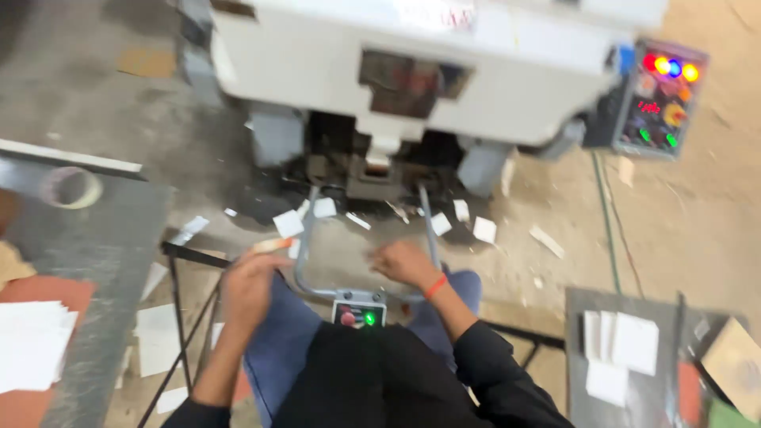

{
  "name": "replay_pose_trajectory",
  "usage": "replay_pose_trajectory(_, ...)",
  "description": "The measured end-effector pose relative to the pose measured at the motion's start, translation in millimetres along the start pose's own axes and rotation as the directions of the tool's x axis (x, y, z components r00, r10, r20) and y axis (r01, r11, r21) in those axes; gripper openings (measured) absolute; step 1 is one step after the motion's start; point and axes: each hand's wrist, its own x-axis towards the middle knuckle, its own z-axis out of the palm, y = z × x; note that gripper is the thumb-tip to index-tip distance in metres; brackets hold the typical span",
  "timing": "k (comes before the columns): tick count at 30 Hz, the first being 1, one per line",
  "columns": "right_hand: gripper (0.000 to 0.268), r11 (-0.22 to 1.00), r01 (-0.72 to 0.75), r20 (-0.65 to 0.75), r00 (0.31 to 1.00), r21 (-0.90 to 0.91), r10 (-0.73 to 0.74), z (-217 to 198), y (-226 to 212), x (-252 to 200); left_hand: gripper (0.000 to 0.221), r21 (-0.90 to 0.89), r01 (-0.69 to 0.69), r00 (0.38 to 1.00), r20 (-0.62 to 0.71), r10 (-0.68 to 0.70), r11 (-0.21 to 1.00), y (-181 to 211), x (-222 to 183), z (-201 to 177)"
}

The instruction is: Operating a small industrial press to process and sort paper cards.

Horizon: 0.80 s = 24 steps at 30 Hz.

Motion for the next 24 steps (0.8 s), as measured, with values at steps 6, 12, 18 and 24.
replay_pose_trajectory(6,0.026,0.981,-0.133,-0.052,0.989,0.141,0.141,-44,161,-175,0.036,-0.467,-0.061,0.838,0.456,0.300,0.882,327,64,-26)
replay_pose_trajectory(12,0.025,0.652,-0.757,-0.775,0.432,-0.035,0.461,-162,162,-308,0.029,-0.423,-0.280,0.687,0.539,0.487,0.862,416,79,-21)
replay_pose_trajectory(18,0.046,0.178,-0.971,-0.583,0.236,-0.156,0.777,-149,176,-372,0.023,-0.271,-0.393,0.644,0.601,0.473,0.879,360,61,12)
replay_pose_trajectory(24,0.033,0.349,-0.929,-0.522,0.241,0.119,0.819,-175,178,-381,0.018,-0.058,-0.516,0.654,0.618,0.437,0.855,178,32,83)
